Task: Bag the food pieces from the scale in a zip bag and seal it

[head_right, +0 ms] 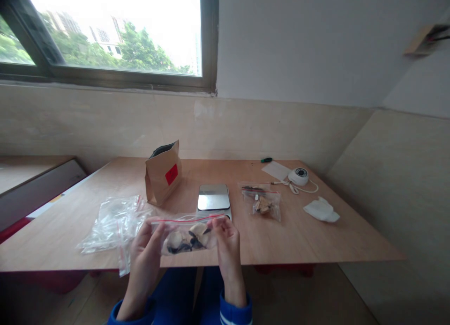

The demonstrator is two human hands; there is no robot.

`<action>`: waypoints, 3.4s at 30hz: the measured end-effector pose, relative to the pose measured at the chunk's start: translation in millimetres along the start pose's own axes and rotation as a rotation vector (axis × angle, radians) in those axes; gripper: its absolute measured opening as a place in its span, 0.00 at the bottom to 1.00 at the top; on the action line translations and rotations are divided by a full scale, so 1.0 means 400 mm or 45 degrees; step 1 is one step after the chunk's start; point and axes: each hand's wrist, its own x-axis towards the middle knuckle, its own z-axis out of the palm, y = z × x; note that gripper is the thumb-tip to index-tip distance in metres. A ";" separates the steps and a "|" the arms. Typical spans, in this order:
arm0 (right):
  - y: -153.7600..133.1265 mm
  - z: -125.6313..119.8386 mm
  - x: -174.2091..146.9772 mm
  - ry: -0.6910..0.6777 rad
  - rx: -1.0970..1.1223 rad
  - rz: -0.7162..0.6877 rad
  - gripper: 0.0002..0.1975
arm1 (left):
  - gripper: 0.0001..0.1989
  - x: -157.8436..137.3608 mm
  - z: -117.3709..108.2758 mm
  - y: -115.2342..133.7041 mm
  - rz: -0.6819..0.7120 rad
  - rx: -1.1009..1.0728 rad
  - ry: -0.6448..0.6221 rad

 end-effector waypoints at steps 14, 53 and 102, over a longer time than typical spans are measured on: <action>-0.011 -0.041 0.001 0.150 -0.458 -0.175 0.15 | 0.12 0.017 -0.026 0.007 -0.029 0.118 -0.096; -0.010 0.004 0.003 0.024 -0.290 -0.081 0.14 | 0.13 0.022 -0.042 0.004 0.248 0.436 -0.067; -0.035 0.042 -0.055 -0.417 -0.213 0.002 0.14 | 0.12 -0.002 -0.039 -0.011 0.083 0.221 -0.098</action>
